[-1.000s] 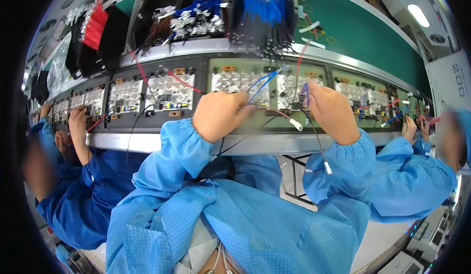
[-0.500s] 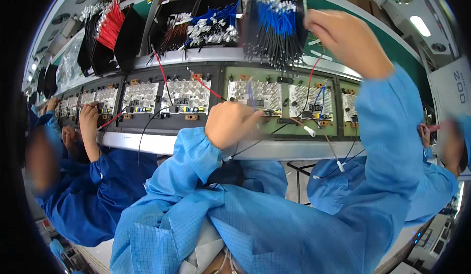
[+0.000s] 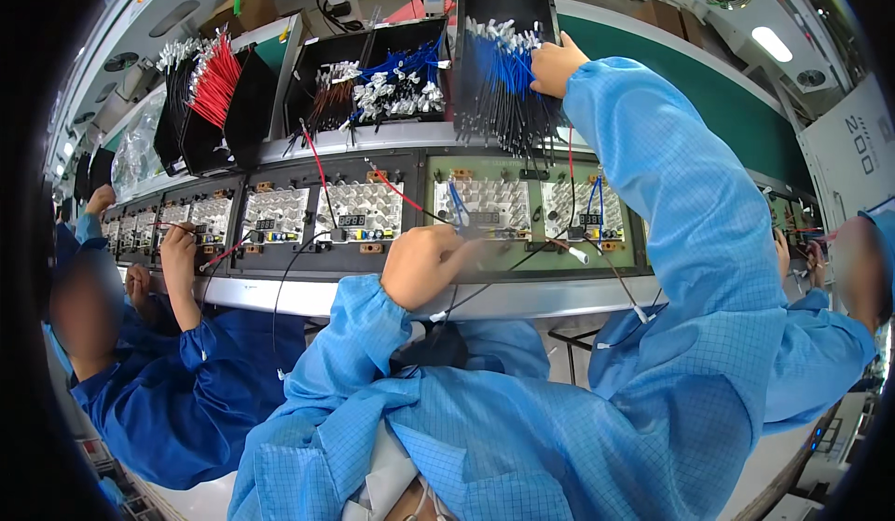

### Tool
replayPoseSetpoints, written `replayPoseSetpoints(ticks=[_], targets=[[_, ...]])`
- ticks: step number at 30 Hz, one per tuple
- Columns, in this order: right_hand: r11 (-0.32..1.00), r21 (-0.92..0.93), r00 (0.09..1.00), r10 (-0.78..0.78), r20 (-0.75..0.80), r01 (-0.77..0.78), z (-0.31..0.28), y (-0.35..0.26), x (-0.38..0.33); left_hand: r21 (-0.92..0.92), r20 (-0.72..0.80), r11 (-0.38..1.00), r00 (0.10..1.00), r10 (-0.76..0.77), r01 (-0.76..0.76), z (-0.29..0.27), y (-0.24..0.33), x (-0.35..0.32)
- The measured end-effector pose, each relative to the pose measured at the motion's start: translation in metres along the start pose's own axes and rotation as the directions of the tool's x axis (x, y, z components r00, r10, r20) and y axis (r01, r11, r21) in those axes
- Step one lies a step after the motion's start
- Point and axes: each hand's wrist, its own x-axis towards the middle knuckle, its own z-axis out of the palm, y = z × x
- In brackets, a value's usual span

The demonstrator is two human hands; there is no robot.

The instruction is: Connecting various colored wire harnesses and connectors to printed circuit boards on an assembly line.

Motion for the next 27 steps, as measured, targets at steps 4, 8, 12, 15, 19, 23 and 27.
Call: replayPoseSetpoints(ticks=[4, 8, 12, 15, 19, 23, 27], targets=[[0.995, 0.09, 0.994, 0.054, -0.091, -0.045, -0.01, 0.006, 0.001, 0.009, 0.044, 1.0, 0.999, 0.007, -0.007, -0.002, 0.002, 0.007], [0.94, 0.325, 0.962, 0.177, -0.207, -0.103, -0.021, 0.016, -0.004, 0.043, 0.066, 0.999, 0.998, 0.023, -0.026, -0.004, 0.003, 0.012], [0.873, 0.463, 0.974, 0.212, -0.08, -0.152, -0.034, 0.037, 0.005, -0.028, 0.062, 0.999, 0.998, 0.025, -0.023, -0.006, 0.008, 0.017], [0.474, 0.819, 0.945, 0.213, 0.248, -0.322, -0.056, 0.047, -0.001, -0.029, 0.073, 1.0, 0.997, 0.011, -0.009, -0.007, 0.01, 0.018], [0.26, 0.912, 0.948, 0.132, 0.291, -0.316, -0.081, 0.075, -0.039, -0.019, 0.053, 0.999, 0.997, 0.052, -0.051, -0.008, 0.015, 0.019], [-0.001, 0.993, 0.984, 0.136, 0.113, -0.114, -0.092, 0.084, -0.07, -0.001, -0.071, 0.993, 0.991, 0.116, -0.116, -0.023, 0.021, 0.009], [0.14, 0.982, 0.958, 0.274, 0.081, -0.123, -0.094, 0.069, -0.098, -0.075, -0.05, 0.996, 0.997, 0.054, -0.058, -0.064, 0.046, -0.004]])
